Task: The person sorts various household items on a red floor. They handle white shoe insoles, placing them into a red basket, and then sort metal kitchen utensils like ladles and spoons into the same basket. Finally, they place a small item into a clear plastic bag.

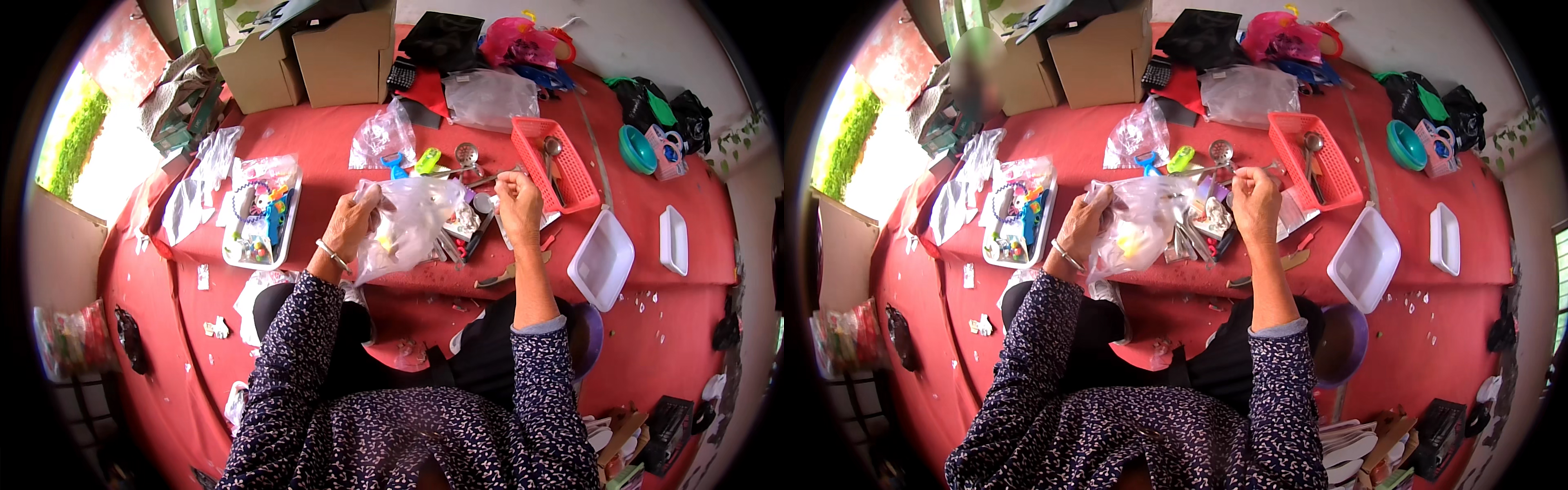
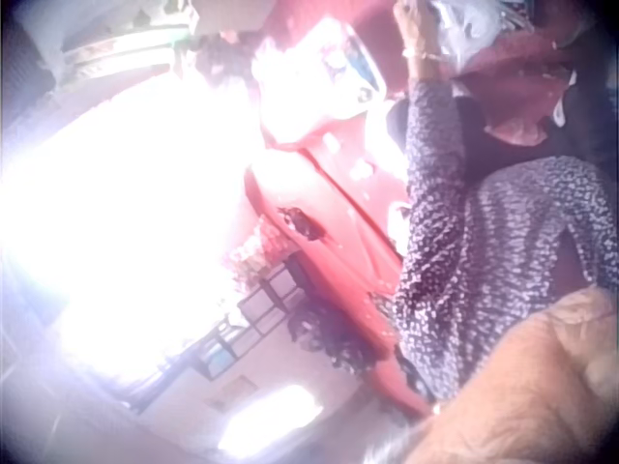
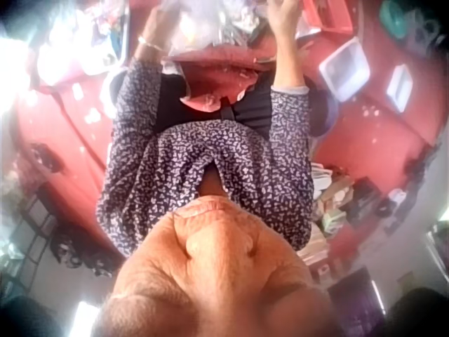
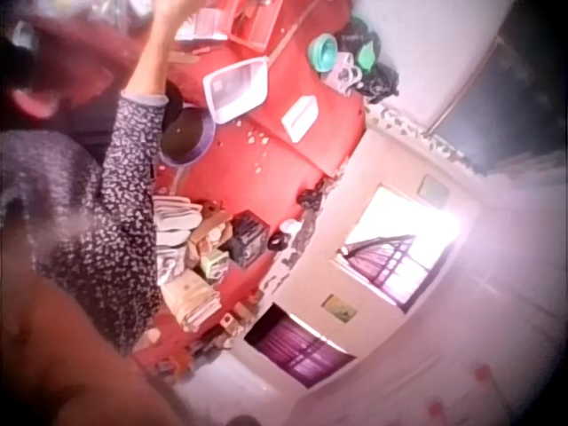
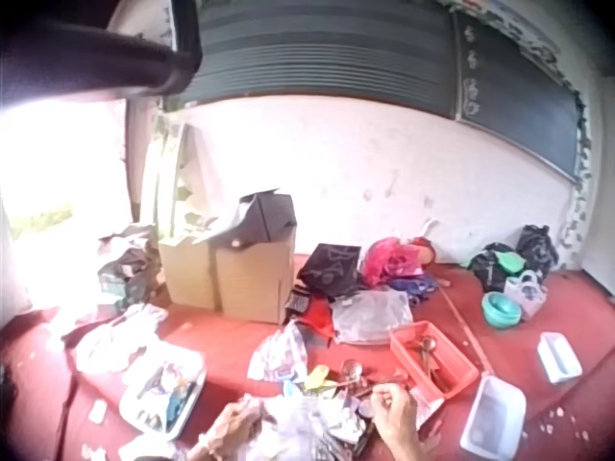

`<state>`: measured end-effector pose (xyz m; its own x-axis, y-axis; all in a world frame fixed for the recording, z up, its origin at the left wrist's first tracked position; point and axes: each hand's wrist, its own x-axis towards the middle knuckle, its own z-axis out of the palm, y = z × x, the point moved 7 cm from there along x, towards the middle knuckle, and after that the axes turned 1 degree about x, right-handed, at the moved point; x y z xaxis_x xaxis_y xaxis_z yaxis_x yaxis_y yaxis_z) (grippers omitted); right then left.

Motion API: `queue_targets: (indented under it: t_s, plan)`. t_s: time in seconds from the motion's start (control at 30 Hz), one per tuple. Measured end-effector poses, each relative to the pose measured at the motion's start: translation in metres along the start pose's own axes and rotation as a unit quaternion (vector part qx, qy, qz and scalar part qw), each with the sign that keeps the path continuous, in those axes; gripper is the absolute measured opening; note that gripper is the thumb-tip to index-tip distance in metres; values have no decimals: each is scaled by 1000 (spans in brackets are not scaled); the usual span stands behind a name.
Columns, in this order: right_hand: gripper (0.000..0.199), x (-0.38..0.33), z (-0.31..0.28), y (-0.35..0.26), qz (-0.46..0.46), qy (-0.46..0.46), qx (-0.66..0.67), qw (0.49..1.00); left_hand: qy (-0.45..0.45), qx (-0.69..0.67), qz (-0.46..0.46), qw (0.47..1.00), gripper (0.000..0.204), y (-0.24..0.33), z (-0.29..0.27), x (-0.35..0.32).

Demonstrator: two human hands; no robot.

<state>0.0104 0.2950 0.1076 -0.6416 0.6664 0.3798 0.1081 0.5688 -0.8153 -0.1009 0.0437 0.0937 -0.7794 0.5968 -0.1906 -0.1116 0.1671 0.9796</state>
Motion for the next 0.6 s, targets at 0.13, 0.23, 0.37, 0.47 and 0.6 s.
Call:
queue_targets:
  t_s: [0.13, 0.23, 0.37, 0.47, 0.6]
  plan:
    - [14, -32, 25, -69, -24, -104, 94, 990, 0, -32, 17, 999, 44, -10, 5, -1]
    - [16, -60, 57, -98, -152, -156, 34, 975, -26, -29, 17, 999, 44, -9, 18, -1]
    - [17, -58, 71, -77, -74, -246, 47, 965, 26, -82, -27, 996, 43, -20, 7, 2]
    - [9, -47, 63, -64, 92, -240, 333, 907, 19, -116, -9, 993, 40, -21, -1, 7]
    - [4, -29, 40, -55, 108, -281, 432, 850, 64, -204, -7, 977, 37, -30, -6, 13]
